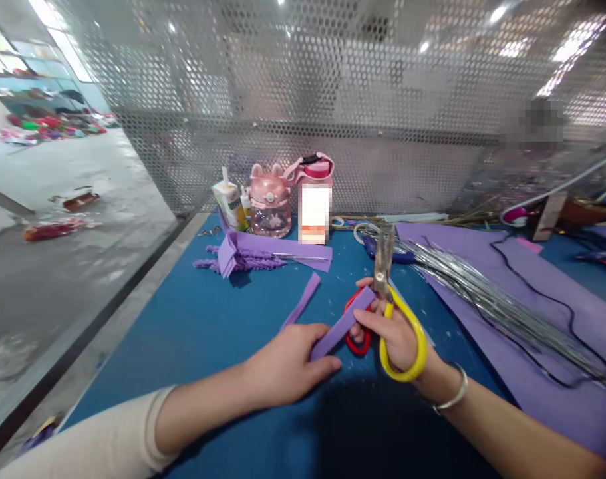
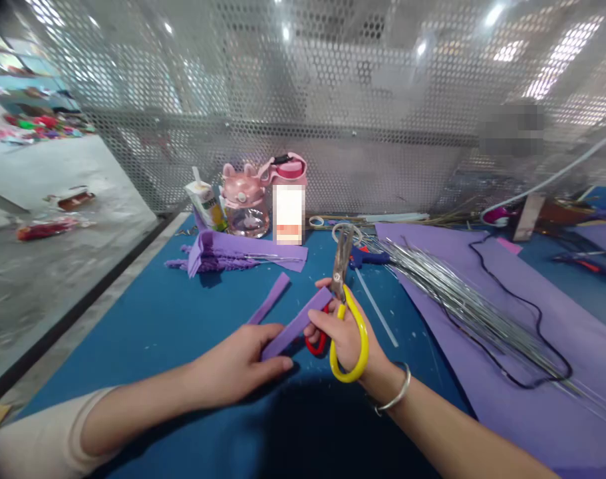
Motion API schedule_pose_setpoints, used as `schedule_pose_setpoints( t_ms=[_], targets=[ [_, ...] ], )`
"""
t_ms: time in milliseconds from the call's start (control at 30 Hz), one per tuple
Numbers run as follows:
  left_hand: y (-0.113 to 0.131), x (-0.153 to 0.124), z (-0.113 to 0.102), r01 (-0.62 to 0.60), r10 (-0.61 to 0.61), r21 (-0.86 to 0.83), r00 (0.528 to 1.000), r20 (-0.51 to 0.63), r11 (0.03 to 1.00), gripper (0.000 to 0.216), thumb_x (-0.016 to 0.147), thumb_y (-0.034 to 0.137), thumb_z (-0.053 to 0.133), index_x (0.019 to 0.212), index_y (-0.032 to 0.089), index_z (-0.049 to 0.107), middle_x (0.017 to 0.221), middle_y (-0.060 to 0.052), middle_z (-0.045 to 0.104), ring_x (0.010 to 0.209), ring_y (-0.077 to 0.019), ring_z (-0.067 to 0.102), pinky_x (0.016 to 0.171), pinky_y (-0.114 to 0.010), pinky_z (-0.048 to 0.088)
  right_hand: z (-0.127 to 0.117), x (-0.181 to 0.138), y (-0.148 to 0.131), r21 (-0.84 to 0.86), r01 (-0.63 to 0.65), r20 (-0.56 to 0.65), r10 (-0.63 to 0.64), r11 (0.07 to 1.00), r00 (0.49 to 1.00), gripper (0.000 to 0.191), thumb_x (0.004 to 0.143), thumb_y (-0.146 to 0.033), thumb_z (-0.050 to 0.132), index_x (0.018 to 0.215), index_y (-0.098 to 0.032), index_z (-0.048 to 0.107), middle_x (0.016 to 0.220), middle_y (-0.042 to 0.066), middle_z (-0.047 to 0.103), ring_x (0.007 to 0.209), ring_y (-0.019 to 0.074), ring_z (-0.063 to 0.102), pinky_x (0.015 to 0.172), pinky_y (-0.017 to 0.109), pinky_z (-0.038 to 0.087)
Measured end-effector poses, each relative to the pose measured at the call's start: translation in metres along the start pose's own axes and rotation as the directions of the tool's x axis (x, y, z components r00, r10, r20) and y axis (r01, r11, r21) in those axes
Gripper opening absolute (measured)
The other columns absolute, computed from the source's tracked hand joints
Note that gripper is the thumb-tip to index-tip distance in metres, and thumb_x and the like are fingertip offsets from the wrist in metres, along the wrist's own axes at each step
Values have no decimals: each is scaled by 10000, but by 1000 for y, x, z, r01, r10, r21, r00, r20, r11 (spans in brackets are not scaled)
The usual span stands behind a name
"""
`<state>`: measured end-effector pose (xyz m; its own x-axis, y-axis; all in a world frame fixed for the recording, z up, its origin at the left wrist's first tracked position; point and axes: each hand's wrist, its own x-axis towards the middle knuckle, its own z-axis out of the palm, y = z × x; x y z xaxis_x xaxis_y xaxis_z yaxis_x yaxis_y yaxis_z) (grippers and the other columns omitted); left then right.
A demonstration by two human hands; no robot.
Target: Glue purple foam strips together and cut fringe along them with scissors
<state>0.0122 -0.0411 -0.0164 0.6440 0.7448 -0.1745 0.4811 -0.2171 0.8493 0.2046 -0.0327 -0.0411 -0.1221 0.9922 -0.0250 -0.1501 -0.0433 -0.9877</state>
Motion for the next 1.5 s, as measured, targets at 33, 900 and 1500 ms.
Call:
schedule_pose_setpoints(
  t_ms=[33, 900, 1500],
  targets=[
    [-2, 0, -6, 70, -68, -26, 995, 79, 997, 301, 824, 407, 495, 920, 151, 620, 693, -14, 637, 568, -124, 547, 507, -220, 420, -4, 0, 0, 6, 10, -35, -9, 1000, 999, 424, 783, -266, 615, 1138, -236, 385, 543, -57, 602, 459, 133, 557, 462, 251, 460],
    [-16, -10, -54, 330, -268, 811, 938, -222, 484, 127, 778, 223, 569, 832, 131, 639, 806, -137, 670, 737, -331, 663, 620, -422, 519, -26, -17, -27, 156, 9, 259, -50, 988, 965, 465, 730, -156, 595, 1146, -242, 406, 553, -65, 508, 407, 84, 444, 393, 201, 363],
    [-44, 14, -94, -91, 202, 517, 966, -163, 851, 477, 704, -13, 393, 1037, 226, 636, 1357, -23, 460, 1296, -217, 345, 1082, -450, 248, -17, 8, 14, 18, -104, 94, 101, 994, 990, 421, 750, -205, 622, 1089, -221, 373, 489, -78, 555, 422, 121, 525, 435, 238, 436]
  ],
)
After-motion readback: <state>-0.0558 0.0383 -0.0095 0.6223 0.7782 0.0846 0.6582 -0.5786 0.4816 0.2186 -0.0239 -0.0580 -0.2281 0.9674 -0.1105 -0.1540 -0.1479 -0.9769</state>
